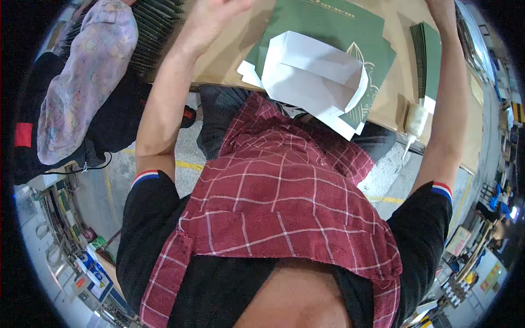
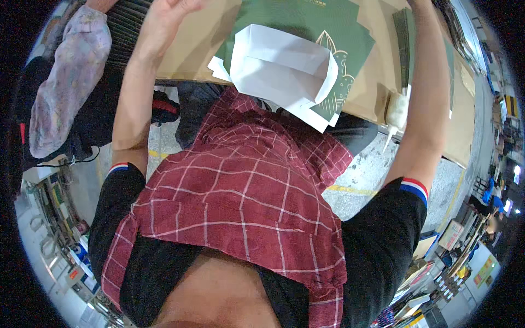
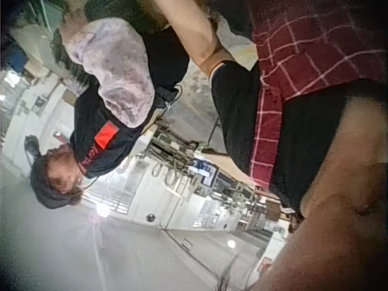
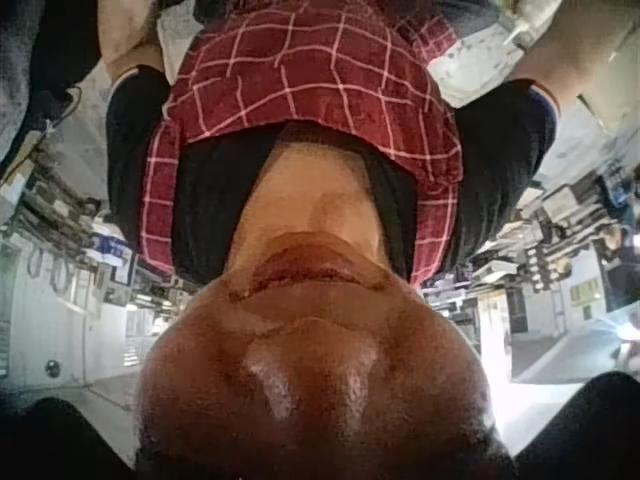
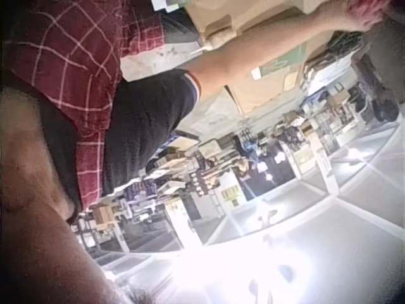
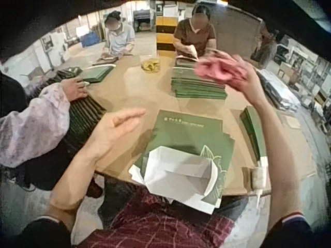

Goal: Assembling and gluing green paper folders/covers at an industrial workstation.

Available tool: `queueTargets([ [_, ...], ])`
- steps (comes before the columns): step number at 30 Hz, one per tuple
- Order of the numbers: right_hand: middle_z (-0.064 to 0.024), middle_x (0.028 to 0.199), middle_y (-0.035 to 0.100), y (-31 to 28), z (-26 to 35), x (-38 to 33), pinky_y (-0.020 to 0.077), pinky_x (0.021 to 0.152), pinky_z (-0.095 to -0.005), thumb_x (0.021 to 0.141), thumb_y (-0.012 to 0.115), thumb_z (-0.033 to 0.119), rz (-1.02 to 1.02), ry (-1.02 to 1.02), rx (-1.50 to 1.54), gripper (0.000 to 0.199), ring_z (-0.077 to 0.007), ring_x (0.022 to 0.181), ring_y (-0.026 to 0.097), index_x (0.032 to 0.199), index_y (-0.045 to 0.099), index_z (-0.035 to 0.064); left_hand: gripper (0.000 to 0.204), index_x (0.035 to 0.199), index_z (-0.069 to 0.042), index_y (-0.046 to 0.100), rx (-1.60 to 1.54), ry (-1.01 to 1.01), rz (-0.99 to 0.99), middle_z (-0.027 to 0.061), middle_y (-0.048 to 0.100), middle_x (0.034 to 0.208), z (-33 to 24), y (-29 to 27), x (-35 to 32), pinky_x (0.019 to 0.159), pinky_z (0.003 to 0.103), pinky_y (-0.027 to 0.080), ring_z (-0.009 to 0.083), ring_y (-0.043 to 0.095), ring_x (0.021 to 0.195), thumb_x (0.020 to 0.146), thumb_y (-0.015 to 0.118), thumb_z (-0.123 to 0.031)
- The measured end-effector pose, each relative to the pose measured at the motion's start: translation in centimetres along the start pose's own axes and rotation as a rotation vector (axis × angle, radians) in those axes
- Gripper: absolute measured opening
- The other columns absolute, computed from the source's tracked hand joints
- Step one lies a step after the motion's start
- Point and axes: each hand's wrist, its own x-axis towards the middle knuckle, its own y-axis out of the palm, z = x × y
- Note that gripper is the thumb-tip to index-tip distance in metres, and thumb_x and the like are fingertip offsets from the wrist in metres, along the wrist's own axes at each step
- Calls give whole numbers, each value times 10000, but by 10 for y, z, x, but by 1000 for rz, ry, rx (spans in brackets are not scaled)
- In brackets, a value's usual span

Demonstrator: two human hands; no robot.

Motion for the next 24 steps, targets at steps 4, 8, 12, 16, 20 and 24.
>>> queueTargets([
  [4, -58, 885, 612, -69, -119, -31, 442, 747, -303, 798, 572, 244, 18, 204, -594, 343, -157, 843, 566, 1085, 530, 61, 422, 1198, -117, 485, 363, -168, -127, 34, 481, 1064, 80, -5, -26, 731, 250, 424, 111, 458, 922, 790, 583, -170],
  [8, -76, 938, 593, -126, -222, -97, 414, 818, -281, 768, 595, 199, 121, 222, -650, 443, -150, 913, 542, 1137, 467, -9, 435, 1158, -122, 511, 476, -161, 34, 67, 475, 996, 138, 18, -14, 769, 281, 431, 173, 477, 893, 733, 604, -117],
  [12, -54, 1052, 559, -39, -66, -109, 409, 813, -263, 765, 592, 129, 433, 560, -730, 474, -132, 918, 519, 1211, 453, 48, 463, 1145, -59, 499, 502, -162, 63, 78, 469, 1001, 137, 22, -18, 795, 282, 428, 196, 488, 900, 694, 599, -61],
  [16, -36, 1084, 550, -1, -2, -194, 438, 693, -232, 722, 639, 82, 451, 776, -169, 545, -84, 735, 470, 1234, 452, 94, 452, 1132, -34, 502, 583, -144, 123, 89, 476, 977, 153, 22, -4, 785, 293, 432, 199, 496, 871, 689, 592, -47],
  [20, -42, 1033, 560, 25, 1, -242, 432, 711, -230, 706, 655, 88, 358, 902, -122, 568, -83, 710, 460, 1234, 445, 71, 440, 1160, -1, 476, 558, -193, 278, 47, 447, 1050, 156, 23, 6, 816, 249, 420, 170, 459, 936, 729, 566, -12],
  [24, -7, 866, 503, 42, 7, -242, 402, 642, -197, 705, 655, 86, 269, 753, -172, 465, -79, 701, 460, 1151, 527, 62, 450, 1149, -6, 484, 421, -223, 183, 51, 443, 1015, 157, 19, -9, 771, 245, 415, 163, 453, 875, 707, 560, 13],
])
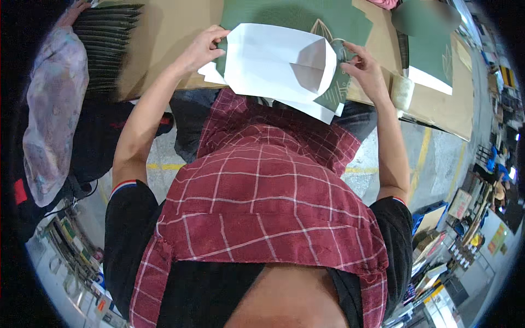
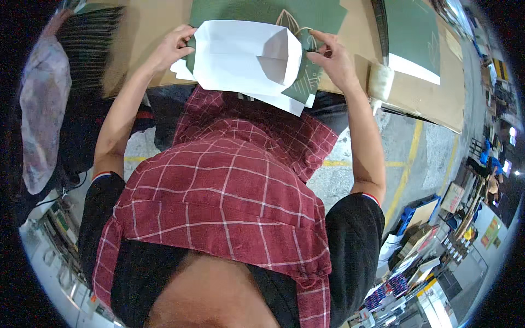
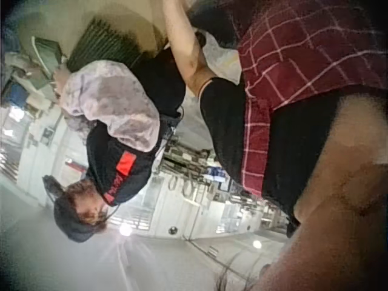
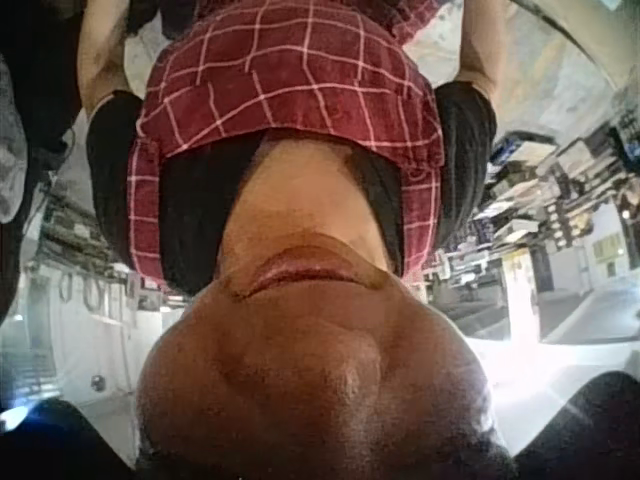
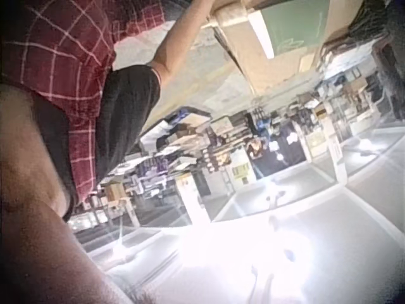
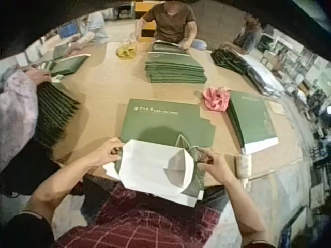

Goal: Assembling and gluing green paper folders/covers at an industrial workstation.

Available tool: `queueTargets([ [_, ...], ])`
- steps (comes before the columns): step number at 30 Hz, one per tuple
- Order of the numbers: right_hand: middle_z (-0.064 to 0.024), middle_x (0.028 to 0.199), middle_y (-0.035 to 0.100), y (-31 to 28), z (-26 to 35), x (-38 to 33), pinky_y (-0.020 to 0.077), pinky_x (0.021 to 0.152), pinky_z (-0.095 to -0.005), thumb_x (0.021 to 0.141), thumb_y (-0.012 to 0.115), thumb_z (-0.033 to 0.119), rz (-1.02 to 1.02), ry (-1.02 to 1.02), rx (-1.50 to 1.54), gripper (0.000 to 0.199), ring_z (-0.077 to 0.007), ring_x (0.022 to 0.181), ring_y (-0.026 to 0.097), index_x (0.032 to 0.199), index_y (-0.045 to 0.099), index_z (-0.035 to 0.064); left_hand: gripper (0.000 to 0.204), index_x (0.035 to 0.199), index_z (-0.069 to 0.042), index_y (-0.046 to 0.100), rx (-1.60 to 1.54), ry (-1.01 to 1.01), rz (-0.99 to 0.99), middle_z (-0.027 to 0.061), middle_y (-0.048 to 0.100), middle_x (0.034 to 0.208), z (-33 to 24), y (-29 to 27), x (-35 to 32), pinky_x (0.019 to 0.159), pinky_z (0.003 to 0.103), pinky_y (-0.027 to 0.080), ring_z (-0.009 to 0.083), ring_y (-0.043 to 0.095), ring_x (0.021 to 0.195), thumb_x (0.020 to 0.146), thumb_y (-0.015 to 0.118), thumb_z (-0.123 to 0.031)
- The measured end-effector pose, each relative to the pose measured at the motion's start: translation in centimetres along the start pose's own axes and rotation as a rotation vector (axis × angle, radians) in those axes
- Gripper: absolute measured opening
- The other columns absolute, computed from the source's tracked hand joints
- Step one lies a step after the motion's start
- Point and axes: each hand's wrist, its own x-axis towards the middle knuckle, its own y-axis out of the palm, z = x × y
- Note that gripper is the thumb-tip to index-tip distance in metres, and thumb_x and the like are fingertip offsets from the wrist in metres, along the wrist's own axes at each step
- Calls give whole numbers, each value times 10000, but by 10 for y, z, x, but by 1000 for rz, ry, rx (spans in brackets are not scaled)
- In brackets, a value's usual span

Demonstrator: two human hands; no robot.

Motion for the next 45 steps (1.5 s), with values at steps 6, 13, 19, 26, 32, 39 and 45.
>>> queueTargets([
  [6, 14, 805, 510, 16, -20, 2, 389, 614, -188, 715, 641, 62, 11, 103, 149, 385, -59, 676, 455, 1092, 565, 47, 457, 1151, -10, 481, -52, 55, 6, 58, 443, 984, 4, 5, 7, 756, 254, 404, 169, 444, 858, 701, 556, 26],
  [13, 8, 701, 540, 28, -21, 9, 412, 595, -218, 731, 629, 51, -44, 68, -109, 250, -98, 598, 487, 978, 593, 31, 445, 1149, -42, 496, -22, 90, -24, 59, 460, 976, -1, 10, 4, 767, 266, 406, 176, 460, 868, 712, 555, 16],
  [19, -81, 1026, 547, 27, -15, -12, 464, 721, -312, 664, 547, -44, 59, -500, -742, 427, -271, 884, 535, 1073, 552, 77, 449, 1191, -77, 462, 510, 608, 68, 98, 479, 1037, 29, -1, 3, 844, 334, 405, 235, 452, 979, 759, 572, -137],
  [26, -87, 1234, 416, 23, 0, -21, 341, 947, -377, 613, 540, -48, 290, -387, -808, 592, -276, 1127, 383, 1189, 452, 62, 797, 1287, -94, 330, 752, 461, 240, 94, 368, 1264, -14, -5, -25, 1006, 391, 291, 262, 303, 1201, 635, 696, -369],
  [32, -147, 1360, 262, 22, 16, -56, 210, 1043, -407, 633, 535, 24, 380, -230, -638, 680, -323, 1270, 215, 1278, 327, 74, 960, 1318, -113, 258, 714, 375, 154, 85, 308, 1313, -6, 22, -59, 1011, 423, 261, 276, 265, 1230, 529, 765, -320],
  [39, -101, 1355, 285, 36, 18, -72, 192, 1043, -431, 639, 652, 129, 383, -243, -638, 741, -268, 1272, 229, 1294, 305, 116, 730, 1259, -93, 359, 569, 352, 23, 87, 374, 1274, -1, 31, -73, 1011, 391, 278, 280, 315, 1208, 621, 698, -199],
  [45, -85, 1336, 331, 50, 8, -82, 206, 1037, -435, 597, 736, 175, 210, -230, -596, 708, -268, 1254, 276, 1216, 396, 121, 667, 1262, -98, 367, 543, 387, -9, 77, 375, 1284, 7, 34, -71, 1013, 389, 274, 272, 314, 1214, 669, 655, -200],
])
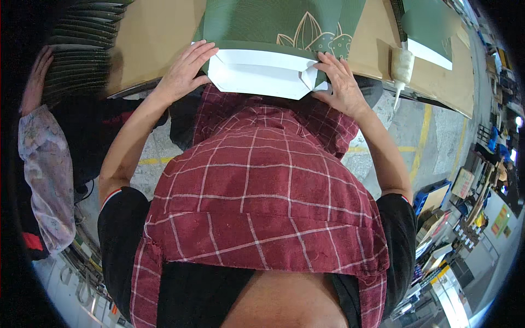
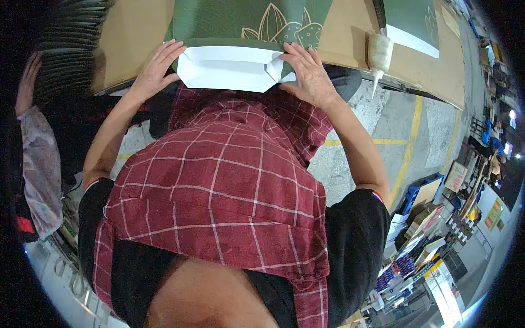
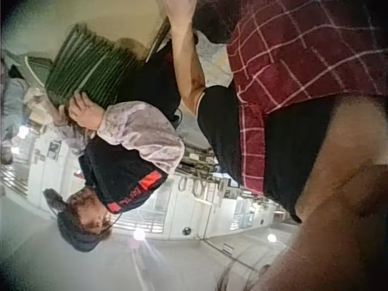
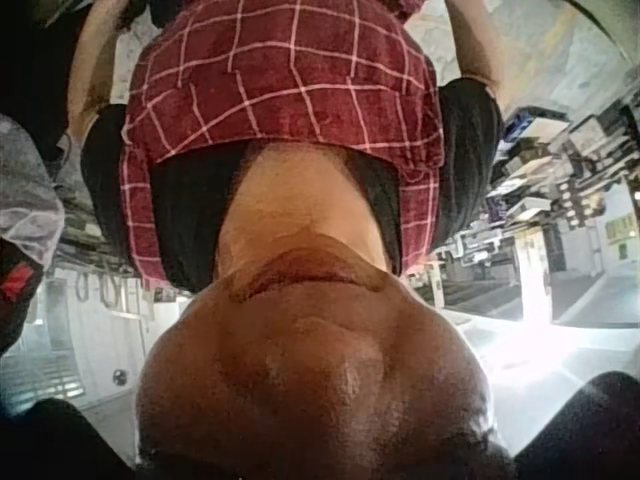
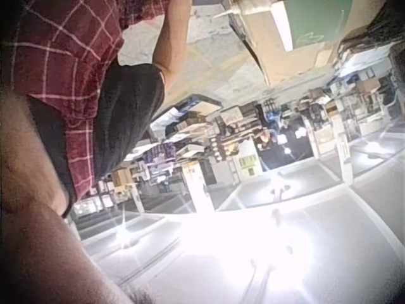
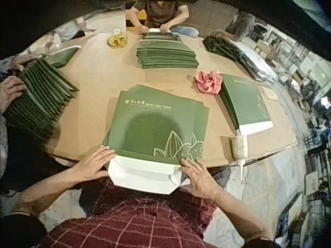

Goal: Assembling and gluing green paper folders/covers at an industrial workstation.

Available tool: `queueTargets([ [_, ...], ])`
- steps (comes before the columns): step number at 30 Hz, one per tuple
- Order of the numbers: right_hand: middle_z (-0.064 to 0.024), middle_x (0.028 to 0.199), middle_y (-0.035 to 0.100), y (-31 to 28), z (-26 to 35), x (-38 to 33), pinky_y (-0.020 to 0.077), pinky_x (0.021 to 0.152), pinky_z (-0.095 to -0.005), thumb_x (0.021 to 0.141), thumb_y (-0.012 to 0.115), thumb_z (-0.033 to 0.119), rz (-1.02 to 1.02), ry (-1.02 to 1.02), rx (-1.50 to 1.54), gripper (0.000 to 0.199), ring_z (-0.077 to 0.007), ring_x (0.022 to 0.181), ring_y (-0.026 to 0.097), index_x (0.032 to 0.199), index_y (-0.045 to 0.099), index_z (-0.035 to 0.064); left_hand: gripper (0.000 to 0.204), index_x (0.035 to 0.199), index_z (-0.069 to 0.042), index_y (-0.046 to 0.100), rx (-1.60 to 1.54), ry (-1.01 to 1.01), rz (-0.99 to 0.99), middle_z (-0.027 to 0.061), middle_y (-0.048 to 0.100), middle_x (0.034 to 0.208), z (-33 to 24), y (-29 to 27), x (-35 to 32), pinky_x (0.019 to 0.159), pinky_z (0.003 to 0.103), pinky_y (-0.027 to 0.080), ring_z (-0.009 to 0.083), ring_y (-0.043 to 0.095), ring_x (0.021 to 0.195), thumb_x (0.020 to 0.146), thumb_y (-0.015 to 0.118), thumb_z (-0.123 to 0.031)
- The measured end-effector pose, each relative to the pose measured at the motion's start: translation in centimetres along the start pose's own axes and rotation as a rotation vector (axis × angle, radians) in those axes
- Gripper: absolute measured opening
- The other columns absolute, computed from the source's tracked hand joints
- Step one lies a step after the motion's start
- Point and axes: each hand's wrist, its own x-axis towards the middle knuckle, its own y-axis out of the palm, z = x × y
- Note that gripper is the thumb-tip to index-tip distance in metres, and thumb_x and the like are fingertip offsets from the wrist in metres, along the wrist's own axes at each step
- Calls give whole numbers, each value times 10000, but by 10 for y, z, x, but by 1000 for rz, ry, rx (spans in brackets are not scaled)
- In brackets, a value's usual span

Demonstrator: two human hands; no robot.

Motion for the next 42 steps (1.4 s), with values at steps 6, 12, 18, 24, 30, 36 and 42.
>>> queueTargets([
  [6, -62, 1309, 377, 6, -6, -1, 250, 1014, -435, 628, 711, 230, -110, -27, -27, 584, -253, 1232, 320, 1150, 474, 119, 644, 1258, -94, 376, 17, 26, -2, 81, 385, 1283, 0, -2, 4, 1019, 393, 264, 269, 315, 1217, 679, 639, -194],
  [12, -60, 1284, 410, 8, -17, 1, 289, 993, -427, 696, 643, 217, -151, -162, -97, 460, -251, 1200, 362, 1126, 515, 119, 592, 1257, -94, 381, 24, -23, 19, 75, 387, 1285, 2, 0, 3, 1028, 398, 243, 263, 310, 1223, 714, 608, -159],
  [18, -56, 1236, 457, 12, -26, 4, 309, 974, -417, 745, 595, 200, -204, -249, -124, 351, -241, 1166, 401, 1082, 547, 117, 527, 1246, -89, 399, -2, -36, 38, 72, 381, 1293, 5, -1, 4, 1033, 397, 232, 260, 306, 1229, 759, 584, -165],
  [24, -56, 1201, 487, 14, -23, 3, 302, 976, -414, 769, 574, 154, -240, -181, -68, 283, -235, 1156, 412, 1048, 565, 106, 483, 1234, -93, 422, -148, -65, 28, 82, 387, 1291, 3, 1, 8, 1033, 399, 219, 255, 280, 1247, 785, 561, -204],
  [30, -61, 1149, 517, 13, -15, 10, 317, 935, -401, 772, 579, 178, -279, -155, -27, 219, -235, 1099, 452, 976, 568, 97, 473, 1100, -33, 495, -118, -242, -233, 128, 490, 1150, -20, 12, 13, 969, 428, 256, 282, 392, 1141, 782, 568, -375],
  [36, -65, 943, 575, 23, 0, 23, 337, 823, -366, 717, 637, 269, -467, 75, 87, 295, -238, 909, 511, 907, 544, 63, 416, 1163, -86, 444, -94, -461, -382, 105, 517, 1003, -56, 13, 42, 892, 403, 318, 280, 438, 1028, 783, 575, -193],
  [42, -40, 872, 572, 13, 11, 36, 339, 796, -362, 712, 643, 334, -341, 190, 6, 313, -227, 875, 497, 892, 584, 85, 478, 1261, -148, 348, 151, -99, -209, 97, 399, 1191, -55, 18, 63, 929, 539, 242, 268, 352, 1152, 826, 509, -266],
])
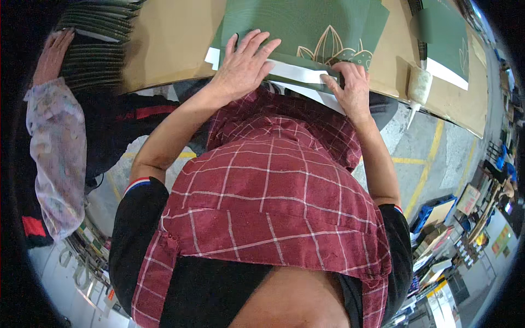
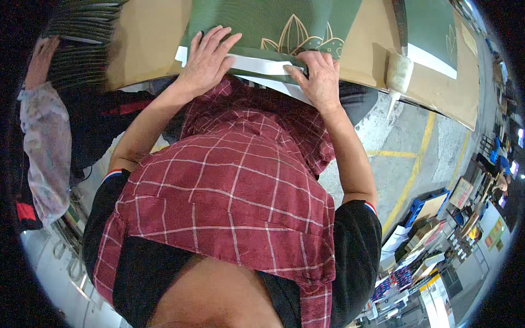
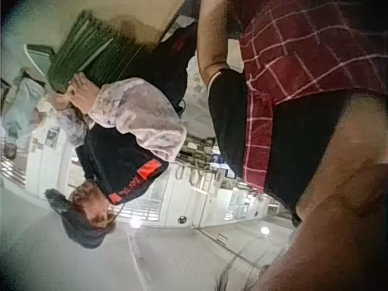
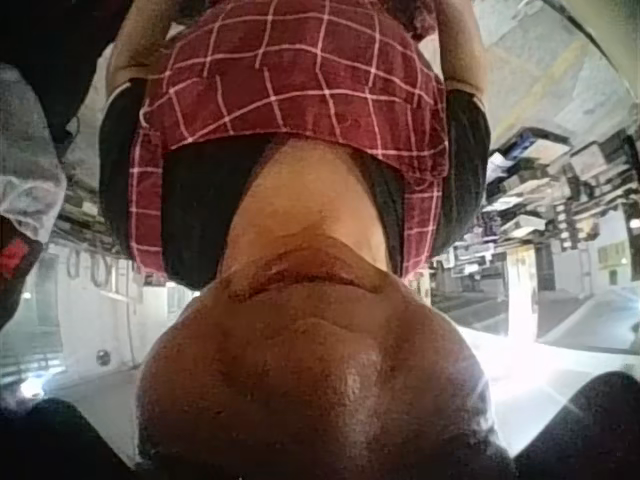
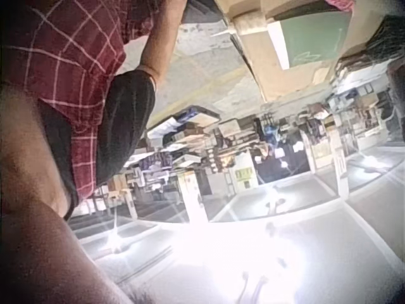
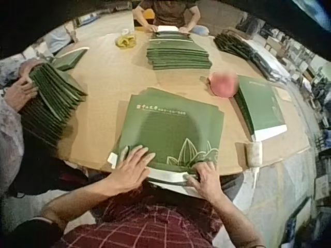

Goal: Assembling and gluing green paper folders/covers at an industrial workstation.

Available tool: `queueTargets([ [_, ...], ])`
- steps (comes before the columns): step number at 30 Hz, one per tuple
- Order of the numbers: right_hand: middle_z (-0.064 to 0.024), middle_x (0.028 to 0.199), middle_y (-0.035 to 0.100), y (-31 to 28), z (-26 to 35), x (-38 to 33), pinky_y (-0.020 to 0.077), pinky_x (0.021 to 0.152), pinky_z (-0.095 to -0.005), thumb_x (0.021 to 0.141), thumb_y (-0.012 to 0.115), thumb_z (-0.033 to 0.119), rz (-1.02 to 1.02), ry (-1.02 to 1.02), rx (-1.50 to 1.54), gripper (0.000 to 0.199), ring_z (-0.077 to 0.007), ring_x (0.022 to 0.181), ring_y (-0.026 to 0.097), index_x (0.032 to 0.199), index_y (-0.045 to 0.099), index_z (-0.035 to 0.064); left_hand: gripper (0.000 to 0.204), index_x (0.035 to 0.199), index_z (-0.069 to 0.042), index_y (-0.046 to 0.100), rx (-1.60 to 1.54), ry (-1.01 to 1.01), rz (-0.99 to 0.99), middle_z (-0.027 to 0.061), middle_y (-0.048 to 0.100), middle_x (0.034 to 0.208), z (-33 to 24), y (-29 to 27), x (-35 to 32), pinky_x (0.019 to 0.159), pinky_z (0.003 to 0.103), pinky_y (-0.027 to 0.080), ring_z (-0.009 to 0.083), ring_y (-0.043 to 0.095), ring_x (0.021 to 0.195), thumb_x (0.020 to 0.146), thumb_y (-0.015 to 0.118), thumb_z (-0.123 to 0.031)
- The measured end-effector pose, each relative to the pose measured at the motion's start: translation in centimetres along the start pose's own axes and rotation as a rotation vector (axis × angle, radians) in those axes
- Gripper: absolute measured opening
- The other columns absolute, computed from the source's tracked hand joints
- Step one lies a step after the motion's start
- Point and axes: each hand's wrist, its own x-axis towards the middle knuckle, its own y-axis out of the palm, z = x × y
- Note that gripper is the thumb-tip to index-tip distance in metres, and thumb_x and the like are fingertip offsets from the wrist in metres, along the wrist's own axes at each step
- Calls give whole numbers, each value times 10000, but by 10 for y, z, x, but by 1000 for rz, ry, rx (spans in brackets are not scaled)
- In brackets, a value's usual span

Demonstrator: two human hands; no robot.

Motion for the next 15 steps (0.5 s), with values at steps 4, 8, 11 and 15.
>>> queueTargets([
  [4, -75, 923, 549, 2, -7, -7, 349, 804, -376, 728, 632, 335, -52, -106, 53, 305, -256, 902, 477, 888, 579, 82, 564, 1297, -140, 308, -138, -86, 7, 122, 356, 1253, -2, 1, 6, 951, 488, 258, 286, 341, 1169, 814, 527, -332],
  [8, -79, 943, 541, -3, 4, -5, 342, 816, -383, 722, 630, 365, -6, -7, 22, 328, -258, 924, 469, 896, 586, 90, 581, 1276, -147, 350, -123, -106, -11, 113, 386, 1220, -5, 1, 13, 908, 433, 314, 289, 386, 1121, 773, 589, -312],
  [11, -54, 941, 525, -2, 9, -8, 308, 847, -387, 723, 611, 409, 15, -18, -26, 354, -244, 938, 462, 924, 617, 118, 567, 1263, -157, 372, -80, -13, 6, 107, 392, 1212, -5, 0, 12, 917, 422, 310, 289, 389, 1118, 764, 597, -306],
  [15, -54, 942, 539, -3, 13, -4, 306, 847, -393, 718, 610, 380, 10, 49, -17, 334, -236, 935, 472, 934, 595, 126, 571, 1271, -181, 357, -173, -67, -24, 95, 381, 1219, -10, 0, 18, 925, 437, 294, 278, 372, 1133, 765, 595, -299],
])
